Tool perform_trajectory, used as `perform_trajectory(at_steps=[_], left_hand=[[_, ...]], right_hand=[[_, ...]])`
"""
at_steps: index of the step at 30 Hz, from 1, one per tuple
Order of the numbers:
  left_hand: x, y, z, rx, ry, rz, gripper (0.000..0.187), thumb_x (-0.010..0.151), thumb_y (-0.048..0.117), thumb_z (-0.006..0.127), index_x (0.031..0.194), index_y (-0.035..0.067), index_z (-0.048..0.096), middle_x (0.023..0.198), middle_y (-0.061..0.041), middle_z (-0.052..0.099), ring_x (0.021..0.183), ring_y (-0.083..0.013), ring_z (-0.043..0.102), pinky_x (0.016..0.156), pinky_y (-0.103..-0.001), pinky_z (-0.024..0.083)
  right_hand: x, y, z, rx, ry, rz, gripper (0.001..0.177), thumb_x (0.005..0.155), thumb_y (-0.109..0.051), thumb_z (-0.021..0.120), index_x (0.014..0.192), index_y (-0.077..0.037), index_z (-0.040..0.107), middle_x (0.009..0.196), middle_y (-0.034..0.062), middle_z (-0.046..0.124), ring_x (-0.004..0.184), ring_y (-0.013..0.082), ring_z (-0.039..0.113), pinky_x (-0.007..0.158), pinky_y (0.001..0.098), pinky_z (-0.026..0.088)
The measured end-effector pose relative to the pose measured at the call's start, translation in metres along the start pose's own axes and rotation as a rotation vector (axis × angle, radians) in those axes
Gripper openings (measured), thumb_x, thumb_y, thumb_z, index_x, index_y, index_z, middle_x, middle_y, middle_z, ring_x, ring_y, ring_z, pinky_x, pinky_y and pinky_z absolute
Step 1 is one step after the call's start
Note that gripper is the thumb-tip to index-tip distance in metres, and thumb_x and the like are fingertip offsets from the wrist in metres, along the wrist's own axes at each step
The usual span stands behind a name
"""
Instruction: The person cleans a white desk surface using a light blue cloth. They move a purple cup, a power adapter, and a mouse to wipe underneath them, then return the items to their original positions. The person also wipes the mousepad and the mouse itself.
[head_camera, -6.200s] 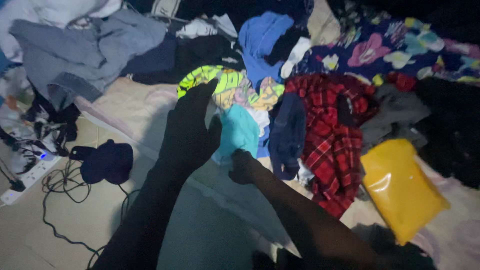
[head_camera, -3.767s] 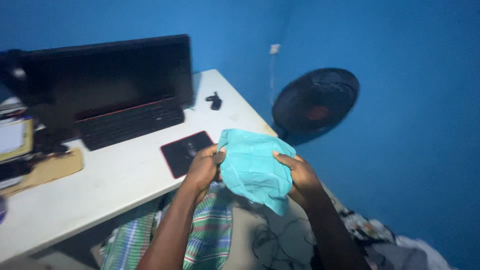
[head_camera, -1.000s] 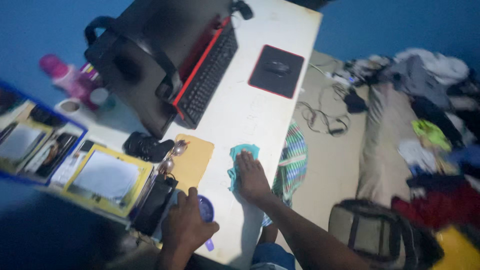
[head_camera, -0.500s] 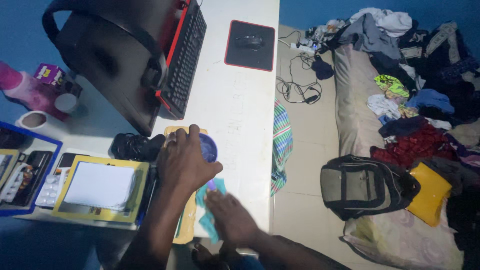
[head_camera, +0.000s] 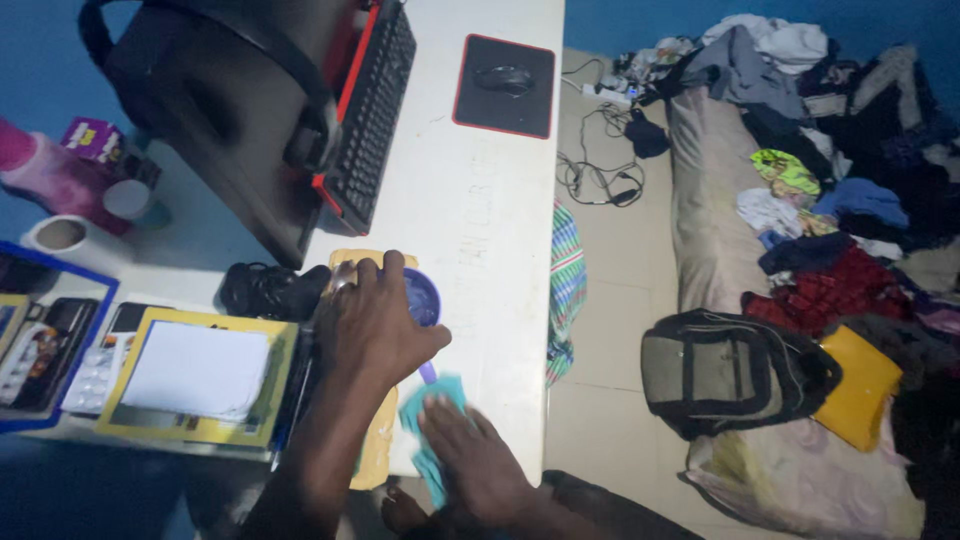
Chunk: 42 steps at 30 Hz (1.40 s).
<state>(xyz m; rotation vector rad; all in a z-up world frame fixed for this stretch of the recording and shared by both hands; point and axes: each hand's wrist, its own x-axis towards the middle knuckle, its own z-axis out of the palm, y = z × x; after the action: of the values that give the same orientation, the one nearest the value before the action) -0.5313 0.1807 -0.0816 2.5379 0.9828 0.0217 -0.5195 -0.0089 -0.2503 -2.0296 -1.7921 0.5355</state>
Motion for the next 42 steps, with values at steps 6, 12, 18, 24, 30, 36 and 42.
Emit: perform_trajectory(at_steps=[6, 12, 18, 24, 30, 36, 42], left_hand=[[-0.007, 0.009, 0.006, 0.022, -0.274, -0.137, 0.078, 0.053, 0.031, 0.072, 0.118, 0.01, 0.034, 0.115, -0.016, 0.04, 0.104, -0.0362, 0.046, 0.082, -0.045, 0.043], [-0.02, 0.007, 0.016, 0.021, -0.278, -0.125, 0.077, 0.054, 0.031, 0.071, 0.119, 0.011, 0.034, 0.112, -0.015, 0.042, 0.103, -0.0349, 0.048, 0.08, -0.042, 0.046], [-0.028, 0.004, 0.02, 0.038, -0.337, -0.143, 0.082, 0.055, 0.034, 0.073, 0.123, 0.014, 0.03, 0.115, -0.016, 0.037, 0.108, -0.0342, 0.043, 0.082, -0.041, 0.045], [-0.035, 0.007, 0.025, 0.012, -0.443, -0.098, 0.076, 0.06, 0.03, 0.073, 0.121, 0.014, 0.031, 0.115, -0.017, 0.036, 0.106, -0.0347, 0.043, 0.083, -0.04, 0.045], [-0.045, 0.009, 0.036, -0.025, -0.327, -0.02, 0.074, 0.057, 0.025, 0.07, 0.12, 0.015, 0.034, 0.11, -0.014, 0.04, 0.103, -0.0329, 0.045, 0.083, -0.04, 0.044], [-0.041, 0.008, 0.037, -0.033, -0.337, 0.004, 0.08, 0.056, 0.025, 0.072, 0.123, 0.014, 0.03, 0.114, -0.014, 0.037, 0.105, -0.0331, 0.043, 0.086, -0.041, 0.04], [-0.032, 0.005, 0.032, 0.093, -0.531, -0.036, 0.094, 0.066, 0.061, 0.065, 0.135, 0.016, 0.018, 0.134, -0.023, 0.018, 0.12, -0.0385, 0.027, 0.098, -0.048, 0.022]], right_hand=[[-0.019, 0.085, -0.052, -0.096, 0.323, 0.209, 0.043, 0.081, -0.008, 0.045, 0.122, 0.003, 0.042, 0.126, 0.0225, 0.043, 0.118, 0.0311, 0.04, 0.096, 0.0393, 0.031], [0.0, 0.078, -0.033, 1.019, 0.581, 0.564, 0.043, 0.095, -0.026, 0.039, 0.116, 0.011, 0.045, 0.105, 0.0383, 0.032, 0.083, 0.0328, 0.033, 0.071, 0.0402, 0.031], [-0.019, 0.031, 0.0, 0.09, 0.011, -0.198, 0.049, 0.081, -0.007, 0.046, 0.129, 0.001, 0.039, 0.13, 0.0207, 0.04, 0.123, 0.0318, 0.038, 0.105, 0.042, 0.024], [0.047, 0.115, -0.096, 0.093, 0.38, 0.393, 0.041, 0.077, -0.004, 0.046, 0.118, -0.003, 0.044, 0.114, 0.0207, 0.052, 0.103, 0.0347, 0.05, 0.087, 0.0395, 0.04], [0.087, 0.08, -0.083, 0.314, 0.366, 0.263, 0.045, 0.073, -0.004, 0.047, 0.119, -0.003, 0.043, 0.113, 0.0215, 0.051, 0.102, 0.0316, 0.052, 0.085, 0.037, 0.041], [0.083, 0.117, -0.08, -0.288, 0.242, -0.165, 0.04, 0.063, -0.011, 0.052, 0.102, -0.004, 0.051, 0.11, 0.0195, 0.053, 0.114, 0.0382, 0.048, 0.093, 0.0416, 0.039], [0.101, 0.142, -0.095, 0.06, 0.349, 0.65, 0.051, 0.082, -0.016, 0.043, 0.128, 0.001, 0.03, 0.114, 0.023, 0.049, 0.099, 0.0365, 0.052, 0.084, 0.0415, 0.041]])
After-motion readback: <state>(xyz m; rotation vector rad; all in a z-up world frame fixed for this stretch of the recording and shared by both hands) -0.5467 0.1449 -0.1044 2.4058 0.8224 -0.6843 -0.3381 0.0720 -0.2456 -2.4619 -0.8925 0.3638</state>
